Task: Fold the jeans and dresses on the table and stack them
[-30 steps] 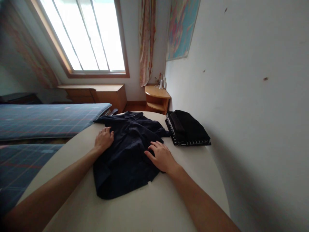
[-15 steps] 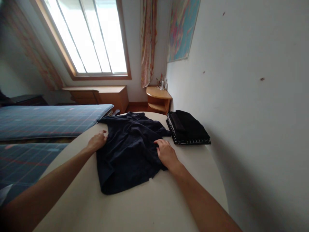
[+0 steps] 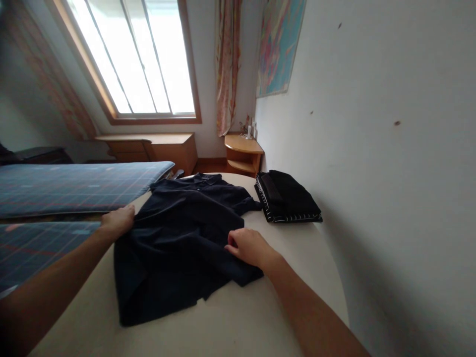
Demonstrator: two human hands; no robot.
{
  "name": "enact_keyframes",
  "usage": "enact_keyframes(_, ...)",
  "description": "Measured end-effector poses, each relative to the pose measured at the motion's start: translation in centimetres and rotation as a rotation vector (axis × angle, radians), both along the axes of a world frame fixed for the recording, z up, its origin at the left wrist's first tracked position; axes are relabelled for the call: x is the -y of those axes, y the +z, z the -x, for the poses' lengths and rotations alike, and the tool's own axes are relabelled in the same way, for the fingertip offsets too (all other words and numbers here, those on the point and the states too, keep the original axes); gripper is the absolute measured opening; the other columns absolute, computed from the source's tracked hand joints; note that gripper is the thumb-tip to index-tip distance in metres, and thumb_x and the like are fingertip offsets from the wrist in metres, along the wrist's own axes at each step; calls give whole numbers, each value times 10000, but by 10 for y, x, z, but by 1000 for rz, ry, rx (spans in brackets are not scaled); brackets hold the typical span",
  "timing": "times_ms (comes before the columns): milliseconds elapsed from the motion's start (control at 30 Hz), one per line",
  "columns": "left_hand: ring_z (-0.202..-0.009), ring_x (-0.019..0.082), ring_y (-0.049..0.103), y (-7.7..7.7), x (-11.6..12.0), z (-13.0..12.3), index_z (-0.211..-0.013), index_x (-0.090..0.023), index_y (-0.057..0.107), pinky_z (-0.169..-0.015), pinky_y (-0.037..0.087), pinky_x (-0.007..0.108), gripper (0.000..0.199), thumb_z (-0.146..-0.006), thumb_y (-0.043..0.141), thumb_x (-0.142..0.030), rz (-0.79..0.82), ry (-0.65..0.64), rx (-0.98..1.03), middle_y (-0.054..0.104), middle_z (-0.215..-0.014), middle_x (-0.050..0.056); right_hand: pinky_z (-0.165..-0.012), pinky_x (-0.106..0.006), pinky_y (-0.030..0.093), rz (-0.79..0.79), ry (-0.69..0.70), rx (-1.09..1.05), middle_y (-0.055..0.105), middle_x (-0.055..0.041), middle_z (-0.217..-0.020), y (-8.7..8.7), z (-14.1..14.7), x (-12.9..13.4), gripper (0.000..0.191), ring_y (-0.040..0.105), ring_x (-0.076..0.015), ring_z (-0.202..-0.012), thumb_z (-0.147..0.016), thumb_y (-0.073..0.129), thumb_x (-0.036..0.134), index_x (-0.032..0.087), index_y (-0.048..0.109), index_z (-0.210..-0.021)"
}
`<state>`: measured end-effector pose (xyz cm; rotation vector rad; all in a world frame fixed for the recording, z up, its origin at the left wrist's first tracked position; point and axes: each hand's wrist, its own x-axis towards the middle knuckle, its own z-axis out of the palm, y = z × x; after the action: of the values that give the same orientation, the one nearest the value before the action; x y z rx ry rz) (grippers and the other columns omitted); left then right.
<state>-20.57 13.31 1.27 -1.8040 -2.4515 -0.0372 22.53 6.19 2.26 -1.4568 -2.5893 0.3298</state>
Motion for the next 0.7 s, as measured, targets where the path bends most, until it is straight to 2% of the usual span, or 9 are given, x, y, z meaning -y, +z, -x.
enact_keyframes(133, -930, 377, 699, 4, 5, -6, -984, -115, 700, -751, 530, 475, 311, -888, 405, -129, 66, 79, -93, 722, -994, 221, -608, -243, 392, 108, 305, 7, 698, 16, -753, 4, 10, 10, 216, 624, -138, -686, -818, 767, 408, 226, 725, -710)
enact_keyframes(267, -1086, 361, 644, 4, 8, -30, -1132, -126, 656, -865, 510, 466, 343, -931, 380, -164, 15, -14, -166, 673, -1164, 215, -681, -251, 439, 68, 455, -66, 695, 7, -839, -1, 20, 14, 339, 637, -150, -779, -769, 786, 547, 216, 712, -773)
enact_keyframes(333, -1175, 358, 597, 2, 7, -46, -1227, -128, 606, -923, 493, 444, 357, -938, 428, -239, -35, -87, -191, 627, -1254, 212, -821, -296, 469, -23, 448, -119, 703, -22, -987, -3, 21, 14, 318, 637, -186, -929, -786, 792, 500, 218, 710, -909)
enact_keyframes(433, -1216, 349, 571, -6, 5, -69, -1353, -124, 519, -939, 494, 432, 463, -941, 451, -323, -122, -258, -164, 570, -1361, 194, -991, -373, 439, -131, 373, -159, 661, -65, -1208, -8, 17, 9, 326, 579, -230, -1138, -844, 764, 360, 219, 675, -1124)
enact_keyframes(533, -1274, 315, 549, -20, 2, -86, -1464, -145, 431, -994, 476, 410, 550, -980, 393, -403, -96, -401, -50, 520, -1461, 151, -979, -383, 453, -145, 262, -130, 647, -82, -1221, -15, 13, 3, 334, 577, -238, -1129, -898, 701, 312, 215, 655, -1214)
enact_keyframes(700, -1451, 356, 347, -46, -5, -101, -1508, -118, 410, -1140, 329, 456, 628, -999, 347, -480, -21, -394, -11, 419, -1555, 168, -892, -332, 462, -127, 74, -74, 669, -61, -1088, -24, 18, -3, 175, 600, -212, -1017, -948, 589, 181, 222, 699, -1078)
